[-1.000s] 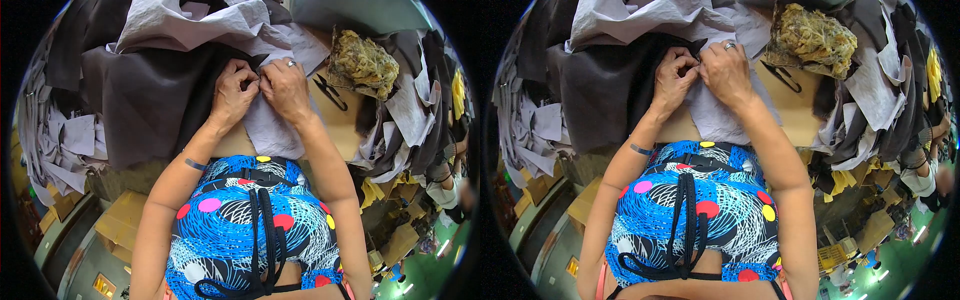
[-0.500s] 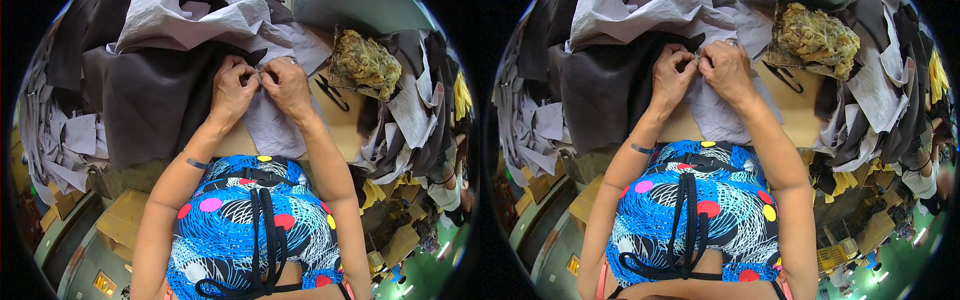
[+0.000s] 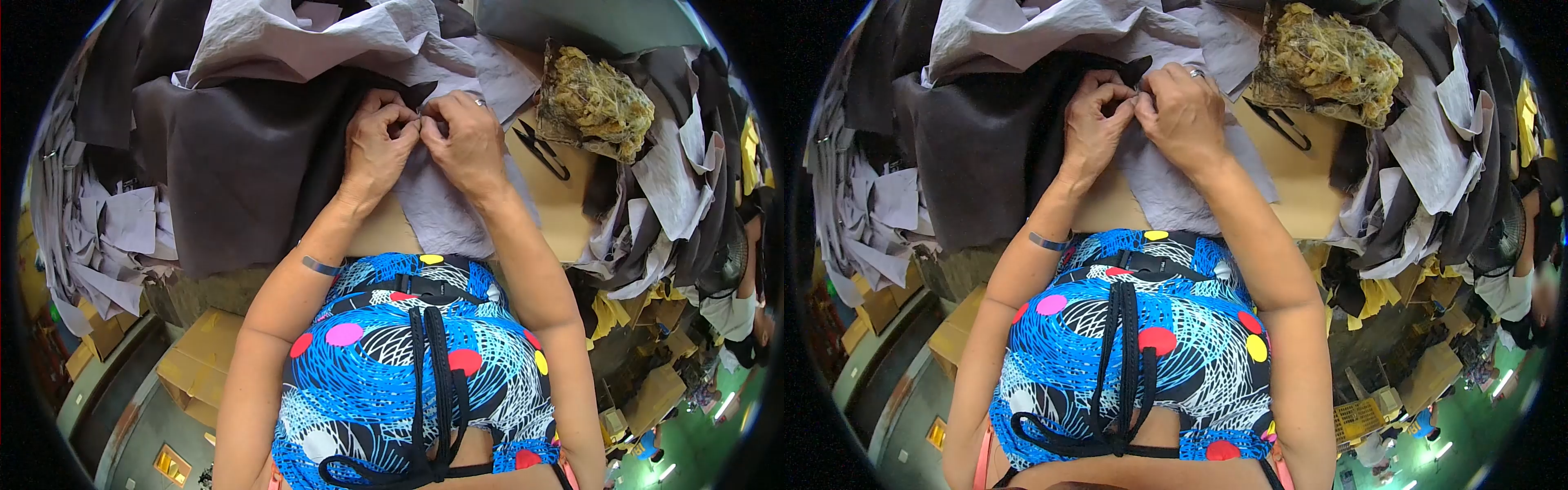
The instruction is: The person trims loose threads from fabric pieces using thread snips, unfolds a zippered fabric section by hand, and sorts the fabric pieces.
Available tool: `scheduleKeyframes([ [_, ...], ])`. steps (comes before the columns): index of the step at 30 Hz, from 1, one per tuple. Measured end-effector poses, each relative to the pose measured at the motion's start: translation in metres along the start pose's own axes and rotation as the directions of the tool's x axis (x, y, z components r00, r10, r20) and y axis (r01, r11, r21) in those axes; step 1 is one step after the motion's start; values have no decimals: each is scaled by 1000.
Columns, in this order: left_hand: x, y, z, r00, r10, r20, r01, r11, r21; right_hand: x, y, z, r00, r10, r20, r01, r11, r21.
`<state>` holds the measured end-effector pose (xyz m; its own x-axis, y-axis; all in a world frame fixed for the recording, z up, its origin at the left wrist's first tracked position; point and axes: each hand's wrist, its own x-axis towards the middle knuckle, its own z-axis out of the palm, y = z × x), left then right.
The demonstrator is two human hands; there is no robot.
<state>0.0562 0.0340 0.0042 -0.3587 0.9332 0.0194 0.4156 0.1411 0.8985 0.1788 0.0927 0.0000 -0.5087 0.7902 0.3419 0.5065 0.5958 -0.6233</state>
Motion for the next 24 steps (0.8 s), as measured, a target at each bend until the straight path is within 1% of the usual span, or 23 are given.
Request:
scheduleKeyframes([
  [3, 1, -2, -1, 1000, 22, 1, -22, 1000, 11, 4, 2, 2, 997, -69, 20, 70, 991, -113],
  [6, 1, -5, 0, 1000, 30, -8, -30, 999, 24, 5, 6, 8, 988, 152, -4, -150, 978, 146],
  [9, 2, -3, -2, 999, 36, -10, -36, 997, 63, 8, 4, 3, 973, 226, 43, -230, 942, 244],
  [11, 3, -3, -2, 998, 62, -5, -61, 994, 92, 7, 7, 1, 970, 231, 77, -243, 922, 301],
  [12, 3, -1, -2, 999, 47, -10, -47, 996, 80, 7, 8, 0, 968, 233, 94, -251, 911, 328],
  [14, 4, 4, -2, 1000, 19, -17, -18, 998, 56, 7, 8, 0, 971, 221, 92, -239, 915, 324],
  [17, 6, 1, -1, 1000, 16, -14, -15, 994, 108, 8, 5, -1, 978, 192, 87, -209, 933, 294],
  [18, 6, -1, -1, 1000, 12, -14, -10, 996, 89, 8, 4, -1, 980, 181, 86, -198, 940, 280],
  [21, 6, -6, 2, 1000, 3, -14, -2, 999, 38, 7, 3, 1, 969, 237, 74, -248, 940, 237],
  [24, 5, -7, 3, 999, 15, -35, -15, 1000, -5, 9, -1, 1, 919, 374, 127, -393, 896, 207],
])
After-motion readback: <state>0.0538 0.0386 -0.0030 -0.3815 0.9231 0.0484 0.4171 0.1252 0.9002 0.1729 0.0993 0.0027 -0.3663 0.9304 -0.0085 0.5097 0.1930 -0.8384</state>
